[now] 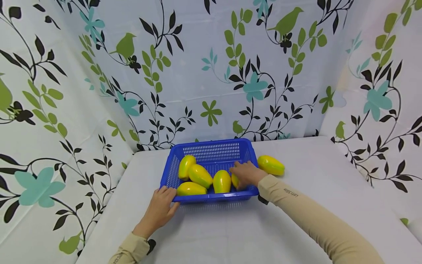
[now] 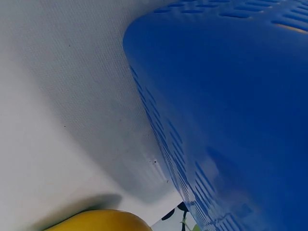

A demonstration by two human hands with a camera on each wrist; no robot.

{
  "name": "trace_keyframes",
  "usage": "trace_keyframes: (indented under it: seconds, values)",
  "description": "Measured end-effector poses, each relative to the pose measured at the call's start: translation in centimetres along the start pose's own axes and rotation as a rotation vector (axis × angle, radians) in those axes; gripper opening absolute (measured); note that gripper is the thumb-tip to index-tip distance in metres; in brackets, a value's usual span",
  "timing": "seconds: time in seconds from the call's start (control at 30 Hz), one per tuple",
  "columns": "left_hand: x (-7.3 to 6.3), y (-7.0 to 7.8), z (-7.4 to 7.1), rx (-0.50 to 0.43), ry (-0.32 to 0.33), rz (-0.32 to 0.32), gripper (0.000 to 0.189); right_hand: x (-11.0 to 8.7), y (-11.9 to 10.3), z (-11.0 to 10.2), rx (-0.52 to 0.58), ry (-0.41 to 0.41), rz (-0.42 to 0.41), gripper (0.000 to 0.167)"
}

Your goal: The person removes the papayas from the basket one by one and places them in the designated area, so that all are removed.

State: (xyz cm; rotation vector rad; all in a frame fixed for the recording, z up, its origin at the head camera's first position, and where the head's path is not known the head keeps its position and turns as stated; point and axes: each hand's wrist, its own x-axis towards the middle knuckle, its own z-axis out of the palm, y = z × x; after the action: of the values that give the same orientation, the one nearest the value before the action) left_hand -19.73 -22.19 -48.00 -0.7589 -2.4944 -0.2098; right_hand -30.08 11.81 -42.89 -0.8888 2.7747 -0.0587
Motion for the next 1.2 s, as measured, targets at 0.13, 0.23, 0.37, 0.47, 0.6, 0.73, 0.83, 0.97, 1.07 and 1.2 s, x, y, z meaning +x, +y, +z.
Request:
trace_keyframes:
  seconds: [0.13, 0.23, 0.37, 0.47, 0.6, 0.73, 0.83, 0.97, 1.07, 1.2]
  values:
    - [0.2, 0.2, 0.0, 0.002, 0.003, 0.003, 0.023, -0.1, 0.2, 0.0, -0.024, 0.013, -0.008, 0.069]
    - [0.3, 0.3, 0.0, -0.005, 0.013, 0.010, 0.023, -0.4, 0.3, -0.3, -0.037, 0.031, -0.017, 0.069]
    - [0.4, 0.2, -0.1, -0.007, 0.018, 0.012, 0.022, -0.8, 0.4, -0.9, -0.059, 0.071, -0.038, 0.070]
    - [0.5, 0.1, -0.1, -0.010, 0.019, 0.006, 0.022, -1.0, 0.4, -1.4, -0.065, 0.111, -0.052, 0.070]
    - [0.4, 0.1, 0.0, -0.011, 0.018, 0.001, 0.023, -1.7, 0.3, -2.2, -0.062, 0.167, -0.074, 0.071]
    - [0.3, 0.1, 0.1, -0.008, 0.011, -0.003, 0.023, -2.3, 0.2, -2.8, -0.058, 0.198, -0.091, 0.072]
    - [0.2, 0.0, 0.2, -0.007, 0.009, -0.006, 0.023, -2.9, 0.3, -3.3, -0.052, 0.214, -0.094, 0.073]
    - [0.0, 0.0, 0.3, -0.006, 0.004, -0.012, 0.023, -4.0, 0.7, -4.0, -0.045, 0.253, -0.098, 0.074]
    - [0.0, 0.0, 0.4, 0.002, -0.003, -0.018, 0.024, -5.0, 1.2, -4.5, -0.038, 0.279, -0.082, 0.074]
    - [0.1, 0.0, 0.3, 0.005, 0.001, -0.014, 0.023, -6.4, 1.9, -5.1, -0.030, 0.304, -0.049, 0.076]
